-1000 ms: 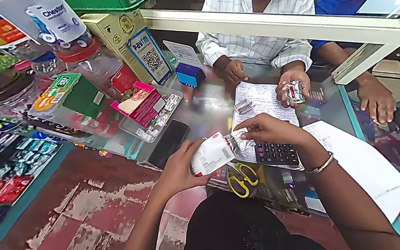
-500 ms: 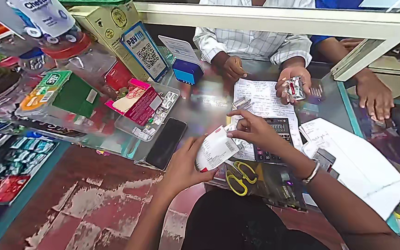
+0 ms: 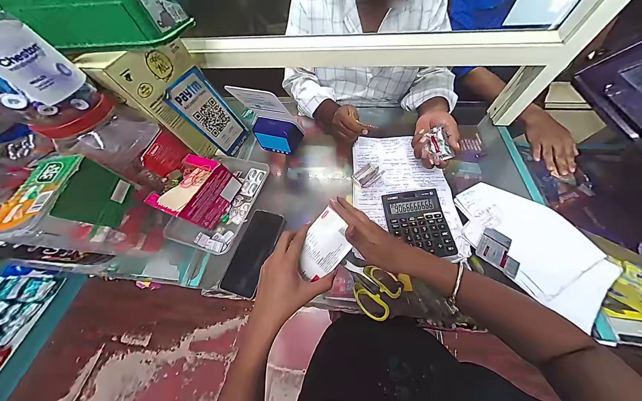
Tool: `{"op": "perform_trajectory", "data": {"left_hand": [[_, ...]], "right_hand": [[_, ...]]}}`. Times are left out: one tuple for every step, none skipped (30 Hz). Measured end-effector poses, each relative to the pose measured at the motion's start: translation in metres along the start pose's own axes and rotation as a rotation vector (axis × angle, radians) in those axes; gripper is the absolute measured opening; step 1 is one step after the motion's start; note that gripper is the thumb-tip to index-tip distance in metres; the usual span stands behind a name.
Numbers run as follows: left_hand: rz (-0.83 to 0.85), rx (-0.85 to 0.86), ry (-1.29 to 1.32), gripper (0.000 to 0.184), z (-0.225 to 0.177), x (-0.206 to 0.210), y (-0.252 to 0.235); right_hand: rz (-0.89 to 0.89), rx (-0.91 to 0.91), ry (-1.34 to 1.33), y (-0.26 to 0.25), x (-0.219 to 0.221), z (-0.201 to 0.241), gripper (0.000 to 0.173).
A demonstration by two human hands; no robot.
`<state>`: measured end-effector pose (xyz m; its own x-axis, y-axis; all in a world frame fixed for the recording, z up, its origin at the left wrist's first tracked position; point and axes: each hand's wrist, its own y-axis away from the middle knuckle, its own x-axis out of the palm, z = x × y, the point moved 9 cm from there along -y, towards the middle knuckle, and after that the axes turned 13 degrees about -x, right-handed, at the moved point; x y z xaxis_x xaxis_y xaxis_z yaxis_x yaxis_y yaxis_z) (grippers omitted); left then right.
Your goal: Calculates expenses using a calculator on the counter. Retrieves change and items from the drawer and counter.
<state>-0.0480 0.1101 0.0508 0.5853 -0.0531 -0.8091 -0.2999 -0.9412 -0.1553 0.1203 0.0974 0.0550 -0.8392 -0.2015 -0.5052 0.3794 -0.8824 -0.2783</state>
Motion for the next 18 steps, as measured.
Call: {"op": "perform_trajectory", "data": {"left_hand": [[-0.012, 0.001, -0.015, 0.103, 0.002, -0.002, -0.001], [-0.033, -0.005, -0.04, 0.103, 0.004, -0.007, -0.002], [-0.05, -0.02, -0.08, 0.102, 0.009, -0.012, -0.004], [-0.06, -0.047, -0.129, 0.102, 0.017, -0.019, -0.008], [-0.071, -0.077, -0.176, 0.101, 0.029, -0.025, -0.013], [-0.086, -0.105, -0.212, 0.1, 0.041, -0.031, -0.018], [-0.092, -0.133, -0.242, 0.1, 0.053, -0.035, -0.024], [-0.081, -0.16, -0.269, 0.1, 0.065, -0.036, -0.029], [-0.058, -0.182, -0.29, 0.099, 0.075, -0.035, -0.033], [-0.04, -0.188, -0.302, 0.098, 0.083, -0.033, -0.037], [-0.028, -0.182, -0.302, 0.096, 0.087, -0.031, -0.042], [-0.034, -0.164, -0.298, 0.093, 0.09, -0.029, -0.046], [-0.051, -0.148, -0.298, 0.091, 0.092, -0.027, -0.048], [-0.077, -0.129, -0.297, 0.087, 0.094, -0.025, -0.048], [-0.112, -0.106, -0.297, 0.083, 0.095, -0.023, -0.046], [-0.151, -0.083, -0.294, 0.08, 0.091, -0.023, -0.043], [-0.201, -0.042, -0.272, 0.075, 0.082, -0.024, -0.039], [-0.255, 0.014, -0.231, 0.069, 0.067, -0.026, -0.034]], "right_hand": [[0.003, 0.0, 0.009, -0.003, -0.006, -0.001, 0.064], [-0.014, -0.015, 0.063, -0.007, -0.017, -0.001, 0.059], [-0.037, -0.04, 0.169, -0.011, -0.032, -0.001, 0.051], [-0.059, -0.062, 0.325, -0.016, -0.048, -0.005, 0.042], [-0.059, -0.054, 0.488, -0.02, -0.064, -0.01, 0.035], [-0.048, -0.026, 0.636, -0.023, -0.079, -0.018, 0.032], [-0.025, 0.018, 0.746, -0.026, -0.091, -0.029, 0.035], [0.002, 0.053, 0.823, -0.029, -0.099, -0.042, 0.041], [0.023, 0.069, 0.866, -0.03, -0.103, -0.055, 0.043], [0.043, 0.074, 0.883, -0.033, -0.105, -0.066, 0.041], [0.073, 0.09, 0.876, -0.037, -0.107, -0.074, 0.037], [0.109, 0.116, 0.858, -0.041, -0.107, -0.079, 0.032], [0.142, 0.136, 0.848, -0.043, -0.106, -0.082, 0.026], [0.167, 0.15, 0.839, -0.043, -0.104, -0.082, 0.024], [0.173, 0.161, 0.831, -0.041, -0.102, -0.079, 0.024], [0.156, 0.162, 0.827, -0.037, -0.1, -0.072, 0.025], [0.117, 0.157, 0.816, -0.032, -0.099, -0.059, 0.025], [0.063, 0.155, 0.779, -0.025, -0.098, -0.043, 0.026]]}}
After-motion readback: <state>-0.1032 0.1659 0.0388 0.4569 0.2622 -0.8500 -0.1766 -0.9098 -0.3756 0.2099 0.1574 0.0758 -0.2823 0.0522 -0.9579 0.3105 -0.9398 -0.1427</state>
